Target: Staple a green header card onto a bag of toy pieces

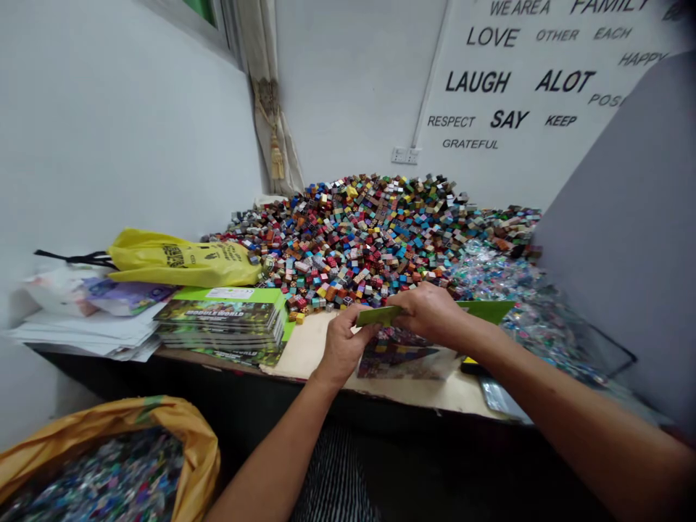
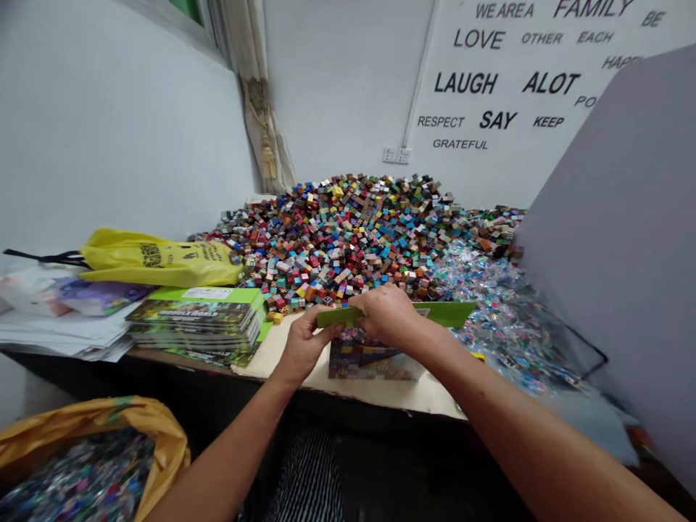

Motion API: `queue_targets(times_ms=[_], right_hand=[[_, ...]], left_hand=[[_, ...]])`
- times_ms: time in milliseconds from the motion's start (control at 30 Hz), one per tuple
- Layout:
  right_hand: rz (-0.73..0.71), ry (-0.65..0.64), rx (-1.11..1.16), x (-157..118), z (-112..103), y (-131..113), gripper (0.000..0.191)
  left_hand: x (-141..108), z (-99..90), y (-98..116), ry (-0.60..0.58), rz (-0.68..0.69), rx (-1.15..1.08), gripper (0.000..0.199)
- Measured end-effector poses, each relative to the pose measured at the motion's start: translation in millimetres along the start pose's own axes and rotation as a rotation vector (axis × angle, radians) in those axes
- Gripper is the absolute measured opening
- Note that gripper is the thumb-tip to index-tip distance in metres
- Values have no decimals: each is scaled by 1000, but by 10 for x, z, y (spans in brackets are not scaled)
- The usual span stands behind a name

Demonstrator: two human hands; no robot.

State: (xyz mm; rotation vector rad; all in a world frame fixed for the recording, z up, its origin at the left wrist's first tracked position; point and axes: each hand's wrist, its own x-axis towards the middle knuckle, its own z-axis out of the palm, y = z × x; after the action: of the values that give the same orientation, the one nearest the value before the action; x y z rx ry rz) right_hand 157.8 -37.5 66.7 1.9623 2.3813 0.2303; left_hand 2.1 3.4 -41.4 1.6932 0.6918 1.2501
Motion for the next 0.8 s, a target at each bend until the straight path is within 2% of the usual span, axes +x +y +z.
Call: queue_targets(times_ms=[133, 400, 533, 667, 733, 800], right_hand=[[-1, -8, 13, 18, -13, 18, 12], [-52, -68, 48, 98, -76, 65, 12], [-46, -28, 51, 119, -9, 49, 14], [-65, 14, 94, 101, 17, 20, 15], [-90, 31, 133, 33, -31, 87, 15], [-90, 103, 241, -106, -101, 279, 26]], left_hand=[[22, 32, -5, 24, -13, 25, 16], [44, -54, 2, -39, 2, 115, 19], [50, -68, 19, -63, 36, 148, 17], [90, -65, 6, -39, 38, 183, 16], [113, -67, -22, -34, 30, 172, 19], [133, -69, -56, -31, 12, 112, 22]])
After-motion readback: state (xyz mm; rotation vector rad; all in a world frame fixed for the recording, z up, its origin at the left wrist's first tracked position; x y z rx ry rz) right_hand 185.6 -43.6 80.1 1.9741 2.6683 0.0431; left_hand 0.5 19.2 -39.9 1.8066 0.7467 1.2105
